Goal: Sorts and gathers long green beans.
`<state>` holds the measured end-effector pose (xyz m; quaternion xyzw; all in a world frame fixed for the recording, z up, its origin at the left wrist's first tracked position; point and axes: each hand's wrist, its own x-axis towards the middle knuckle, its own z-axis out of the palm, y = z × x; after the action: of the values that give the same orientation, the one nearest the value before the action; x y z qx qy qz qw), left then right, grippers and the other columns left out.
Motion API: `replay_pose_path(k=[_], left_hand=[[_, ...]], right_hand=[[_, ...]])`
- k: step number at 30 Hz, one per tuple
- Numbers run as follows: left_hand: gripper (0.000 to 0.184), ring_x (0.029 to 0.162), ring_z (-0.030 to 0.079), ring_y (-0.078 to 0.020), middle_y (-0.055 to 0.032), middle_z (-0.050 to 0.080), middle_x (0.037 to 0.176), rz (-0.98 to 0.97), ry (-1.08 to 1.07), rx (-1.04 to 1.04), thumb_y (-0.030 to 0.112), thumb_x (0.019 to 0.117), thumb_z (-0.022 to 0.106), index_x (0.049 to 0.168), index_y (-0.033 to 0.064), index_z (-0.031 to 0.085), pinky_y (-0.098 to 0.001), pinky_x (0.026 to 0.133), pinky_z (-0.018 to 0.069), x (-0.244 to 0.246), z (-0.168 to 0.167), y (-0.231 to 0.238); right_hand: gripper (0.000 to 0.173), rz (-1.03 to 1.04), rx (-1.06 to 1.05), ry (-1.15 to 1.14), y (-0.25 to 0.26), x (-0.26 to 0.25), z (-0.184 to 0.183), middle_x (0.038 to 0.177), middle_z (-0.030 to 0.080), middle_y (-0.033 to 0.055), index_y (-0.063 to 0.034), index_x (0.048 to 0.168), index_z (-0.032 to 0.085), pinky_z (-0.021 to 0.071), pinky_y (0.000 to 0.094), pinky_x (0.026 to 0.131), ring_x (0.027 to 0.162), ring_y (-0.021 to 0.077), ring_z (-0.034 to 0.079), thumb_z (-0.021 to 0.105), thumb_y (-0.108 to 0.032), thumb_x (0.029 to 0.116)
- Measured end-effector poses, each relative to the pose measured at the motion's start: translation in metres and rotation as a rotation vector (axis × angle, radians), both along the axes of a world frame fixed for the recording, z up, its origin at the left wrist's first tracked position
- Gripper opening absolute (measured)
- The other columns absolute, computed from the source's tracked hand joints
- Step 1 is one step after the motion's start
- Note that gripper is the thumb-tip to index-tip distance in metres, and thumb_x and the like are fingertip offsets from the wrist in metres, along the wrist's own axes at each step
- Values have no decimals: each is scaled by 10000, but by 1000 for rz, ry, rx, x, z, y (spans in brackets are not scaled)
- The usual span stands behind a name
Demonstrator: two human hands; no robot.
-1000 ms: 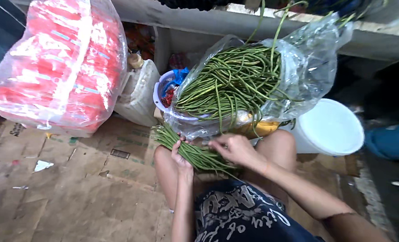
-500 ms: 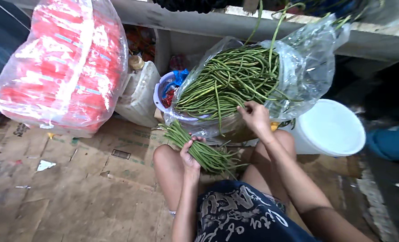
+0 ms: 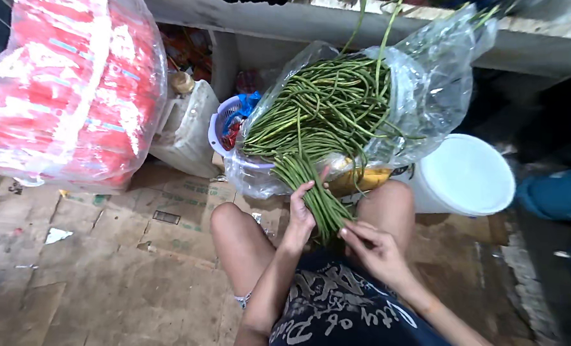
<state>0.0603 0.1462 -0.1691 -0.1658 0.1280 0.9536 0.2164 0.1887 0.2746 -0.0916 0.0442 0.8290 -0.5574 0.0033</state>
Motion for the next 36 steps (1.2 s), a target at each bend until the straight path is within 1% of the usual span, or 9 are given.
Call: replay_pose_path(k=[4,7,11,16,19,22,25,29,36], left_hand=[[357,794,739,-290,-230,710,1123,26,-14,101,111,773,730,1114,27,668,-395,686,626,12,-12,-3],[453,861,746,-281,-189,734,1063,-8,47,131,132,723,803,1146,24,680,-406,787,625,27,-6,-13],[510,873,759,-254,-127,766,1023,-115,307,201,161,764,804,1251,73,682,-407,822,621,42,-5,-27],[446,765,719,-170,-40,748,888,-63,496,185,199,816,785,1237,105,672,-363,768,596,51,-12,-48],[467,775,724,-189,-58,743,909,107,433,170,174,796,810,1235,89,673,-377,768,611,51,-4,-69],[420,769,725,-196,-60,733,912,293,328,120,184,770,839,1151,81,693,-383,750,623,51,6,-88],[370,790,727,-214,-78,724,927,446,296,151,151,791,826,1116,48,683,-399,755,627,48,0,-110],[381,896,728,-267,-120,716,1006,469,290,303,94,810,782,1161,10,660,-462,861,608,47,-12,-134],[480,892,725,-284,-134,712,1041,444,375,353,76,784,803,1235,27,645,-471,851,610,48,-12,-153]], right_hand=[[309,-18,82,-7,10,29,-27,961,733,4,-75,1263,731,588,198,601,670,21,657,586,-241,1046],[275,18,128,102,14,39,-41,956,758,34,-29,1171,757,598,180,696,752,6,691,634,-211,1006],[234,165,111,169,23,51,-49,999,759,36,-79,1137,777,571,161,826,895,2,693,656,-217,991],[259,373,169,97,25,38,-36,1016,769,24,-143,1131,790,590,241,848,928,56,714,622,-284,993],[225,463,168,151,15,14,-31,938,764,36,-108,1071,777,597,235,772,839,66,716,638,-268,997],[293,551,308,190,0,-11,-17,862,736,22,-135,1005,762,603,345,684,770,122,709,640,-401,995],[363,402,471,279,0,-65,-2,806,693,63,-80,883,720,590,416,667,754,195,690,591,-399,1002],[257,243,725,153,18,-172,-13,1176,660,233,2,1236,674,569,569,896,1079,407,667,564,-106,1030],[192,298,1133,-204,-10,-254,4,1249,596,338,131,1021,681,545,654,831,1149,519,608,704,-24,910]])
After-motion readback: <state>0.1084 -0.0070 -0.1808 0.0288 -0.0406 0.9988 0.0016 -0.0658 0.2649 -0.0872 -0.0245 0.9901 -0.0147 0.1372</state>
